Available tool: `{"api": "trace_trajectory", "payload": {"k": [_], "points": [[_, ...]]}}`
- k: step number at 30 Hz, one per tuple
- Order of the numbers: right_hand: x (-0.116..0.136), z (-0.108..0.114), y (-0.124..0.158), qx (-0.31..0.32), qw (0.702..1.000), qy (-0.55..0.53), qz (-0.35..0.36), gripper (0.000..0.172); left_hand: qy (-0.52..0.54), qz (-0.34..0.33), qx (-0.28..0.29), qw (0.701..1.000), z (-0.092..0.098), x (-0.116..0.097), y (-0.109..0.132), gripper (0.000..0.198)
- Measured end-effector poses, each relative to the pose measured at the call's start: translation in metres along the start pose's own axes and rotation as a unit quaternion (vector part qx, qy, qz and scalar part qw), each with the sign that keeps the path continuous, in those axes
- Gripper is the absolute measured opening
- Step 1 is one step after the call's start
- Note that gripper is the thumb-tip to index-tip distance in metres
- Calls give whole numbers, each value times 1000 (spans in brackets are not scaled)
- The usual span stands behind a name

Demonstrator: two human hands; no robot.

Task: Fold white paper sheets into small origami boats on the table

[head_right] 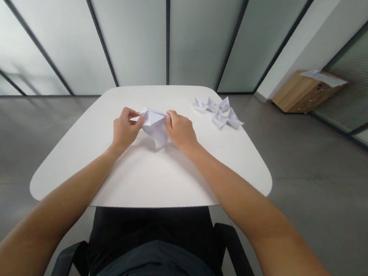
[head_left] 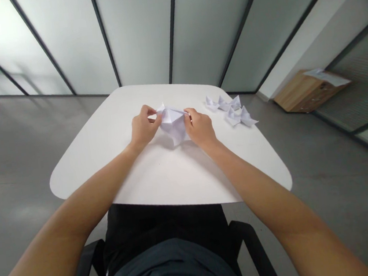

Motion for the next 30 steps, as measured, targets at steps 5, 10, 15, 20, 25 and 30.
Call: {"api": "trace_trajectory", "payload": {"k": [5,10,15,20,25,30], "points": [[-11,-1,-2,-4,1000,-11,-16,28,25,23,8,999,3,1,-2,14],[-25,-4,-8,10,997,-27,-67,28,63,54,-2,997,3,10,-6,15],[-37,-9,-11,17,985,-85,-147,28,82,85,-13,993,1,21,-11,19],[-41,-14,-9,34,958,-199,-202,26,122,139,-1,983,-3,26,-10,25],[-42,-19,-8,52,895,-328,-297,17,144,161,16,976,-6,27,-11,23],[-47,-22,-12,36,860,-385,-333,16,158,192,2,969,-4,38,-15,17]]}}
Point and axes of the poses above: each hand's wrist, its own y-axis away from the middle knuckle, its own z-axis out of the back of the hand, x = y × z, the point moved 2 cm from there along -y, towards the middle knuckle, and after that the axes turned 2 degrees about y, right-handed, at the moved point
